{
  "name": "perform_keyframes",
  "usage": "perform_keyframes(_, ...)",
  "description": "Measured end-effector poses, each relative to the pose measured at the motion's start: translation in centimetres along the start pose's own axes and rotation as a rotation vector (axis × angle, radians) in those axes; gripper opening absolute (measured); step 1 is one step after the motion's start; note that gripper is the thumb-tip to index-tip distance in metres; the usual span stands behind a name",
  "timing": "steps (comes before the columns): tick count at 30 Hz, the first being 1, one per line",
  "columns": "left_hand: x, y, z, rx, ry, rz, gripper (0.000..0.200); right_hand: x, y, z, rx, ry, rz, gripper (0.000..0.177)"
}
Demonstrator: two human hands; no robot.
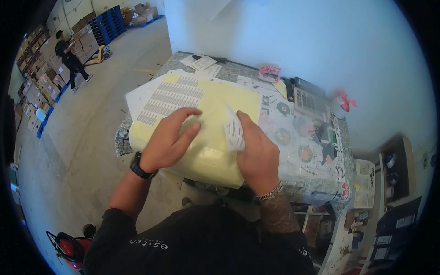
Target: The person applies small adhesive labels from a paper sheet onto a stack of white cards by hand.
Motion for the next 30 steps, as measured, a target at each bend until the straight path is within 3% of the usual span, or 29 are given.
perform_keyframes(2, 0.3, 0.2, -1.3, -0.317, 0.661, -0.270, 0.056, -0.2, -0.2, 0.5, -0.049, -0.044, -0.048, 0.052)
perform_keyframes(3, 0.5, 0.2, -1.9, -0.316, 0.657, -0.278, 0.056, -0.3, -0.2, 1.2, -0.175, -0.083, -0.095, 0.051)
perform_keyframes(5, 1.9, 0.7, -3.0, -0.866, 1.647, -0.047, 0.065, -0.5, 0.1, 2.3, -0.303, -0.127, -0.137, 0.049)
perform_keyframes(6, 1.6, 0.7, -4.3, -0.777, 1.764, 0.098, 0.068, -0.4, 0.3, 2.8, -0.370, -0.125, -0.119, 0.046)
perform_keyframes(9, 2.2, 1.4, -5.0, -0.797, 1.644, -0.055, 0.067, -0.4, 0.8, 4.0, -0.507, -0.091, -0.009, 0.045)
perform_keyframes(11, 2.3, 2.3, -4.4, -0.817, 1.642, -0.015, 0.066, -0.2, 0.8, 5.0, -0.409, 0.080, 0.077, 0.052)
perform_keyframes(15, 3.2, 3.5, -5.3, -0.770, 1.792, 0.043, 0.060, -1.2, 0.2, 5.3, -0.230, -0.053, 0.214, 0.063)
perform_keyframes(16, 3.6, 3.9, -5.4, -0.805, 1.806, 0.013, 0.060, -1.1, 0.4, 5.2, -0.214, -0.043, 0.217, 0.063)
perform_keyframes(18, 4.1, 4.5, -5.7, -0.875, 1.808, -0.034, 0.059, -0.7, 1.0, 5.1, -0.238, -0.109, 0.248, 0.085)
perform_keyframes(21, 4.6, 5.7, -6.3, -0.995, 1.829, -0.103, 0.062, -0.8, 2.0, 4.6, -0.293, -0.125, 0.262, 0.092)
perform_keyframes(25, 5.0, 7.2, -5.8, -1.014, 2.049, 0.026, 0.061, -2.7, 2.3, 6.2, -0.248, -0.003, 0.310, 0.087)
perform_keyframes(28, 4.9, 7.9, -6.0, -0.977, 2.154, 0.082, 0.059, -3.8, 2.8, 7.4, -0.134, -0.137, 0.350, 0.098)
perform_keyframes(30, 3.8, 8.3, -6.3, -0.973, 2.005, -0.063, 0.061, -4.5, 3.9, 8.2, -0.149, -0.204, 0.247, 0.093)
Point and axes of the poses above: each hand's wrist, its own y-axis away from the middle knuckle, its own x-axis out of the palm, z = x × y, the point moved 3 cm from there along -y, towards the middle knuckle, and after that the axes turned 15 degrees about -z, right-handed, at the moved point
